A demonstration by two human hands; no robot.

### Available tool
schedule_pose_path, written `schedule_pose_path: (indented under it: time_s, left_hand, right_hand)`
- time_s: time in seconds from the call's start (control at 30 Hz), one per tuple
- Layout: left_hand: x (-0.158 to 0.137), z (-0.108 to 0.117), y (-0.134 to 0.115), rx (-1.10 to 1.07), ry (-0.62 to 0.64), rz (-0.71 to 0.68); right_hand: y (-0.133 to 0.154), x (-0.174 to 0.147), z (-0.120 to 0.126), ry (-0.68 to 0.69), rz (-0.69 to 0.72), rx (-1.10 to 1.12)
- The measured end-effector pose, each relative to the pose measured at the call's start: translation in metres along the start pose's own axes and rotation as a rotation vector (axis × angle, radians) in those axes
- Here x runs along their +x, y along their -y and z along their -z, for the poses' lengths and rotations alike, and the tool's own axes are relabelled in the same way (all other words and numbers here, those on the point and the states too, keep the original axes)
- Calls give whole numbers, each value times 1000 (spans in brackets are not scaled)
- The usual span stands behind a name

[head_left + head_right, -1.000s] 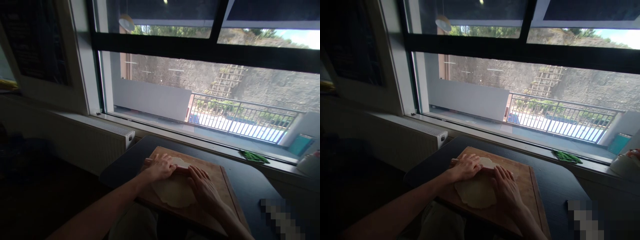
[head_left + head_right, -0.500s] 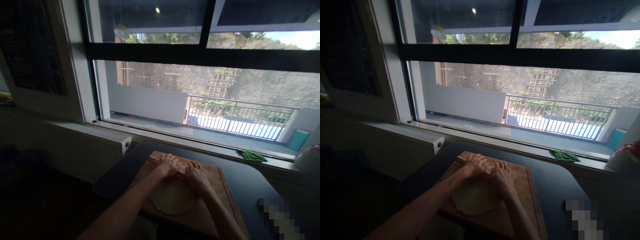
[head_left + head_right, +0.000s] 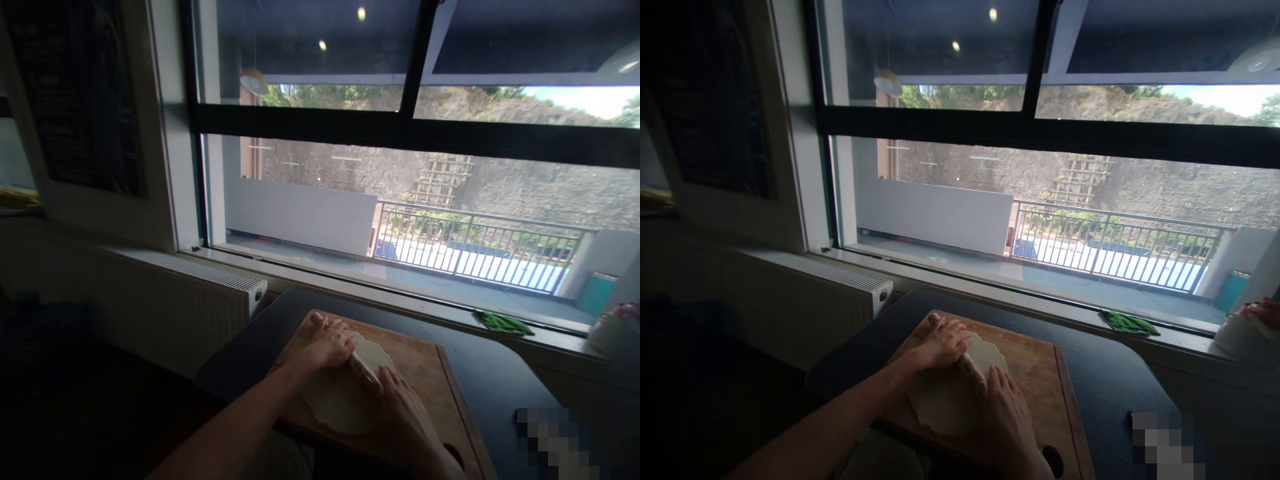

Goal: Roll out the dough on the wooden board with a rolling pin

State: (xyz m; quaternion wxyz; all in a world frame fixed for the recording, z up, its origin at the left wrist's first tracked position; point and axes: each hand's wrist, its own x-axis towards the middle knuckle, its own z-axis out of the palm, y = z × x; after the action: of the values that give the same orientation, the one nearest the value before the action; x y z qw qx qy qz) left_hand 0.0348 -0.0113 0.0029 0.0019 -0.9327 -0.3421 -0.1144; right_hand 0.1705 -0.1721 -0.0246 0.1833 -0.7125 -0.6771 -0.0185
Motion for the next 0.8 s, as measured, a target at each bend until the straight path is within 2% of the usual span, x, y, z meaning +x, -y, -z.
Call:
schedule_pose_path:
  time_s: [0.1,0.23,0.33,0.4,0.5,0.63,0.73,0.8]
  left_hand:
    - [16,0,-12,-4,23,33]
    - [36,-5,-36,1,87,182]
    - [43,-10,-56,35,121,316]
    - [43,-12,-68,53,114,351]
    - [37,-13,-82,50,65,330]
    - [28,-15,-95,29,11,273]
    - [20,-16,-97,15,-8,242]
    - [10,-14,-88,10,-18,209]
  right_hand:
    - [-11,-4,-10,-86,-58,-24]
    - [10,-17,-29,-134,-56,13]
    - [20,-23,-30,-125,-35,50]
    - [12,-24,-27,-134,4,88]
    - [-22,-26,-23,-223,-7,129]
    - [-65,-25,-27,-412,-185,155]
    - [-71,-26,-27,-413,-201,187]
    - [-66,-27,-24,-392,-203,206]
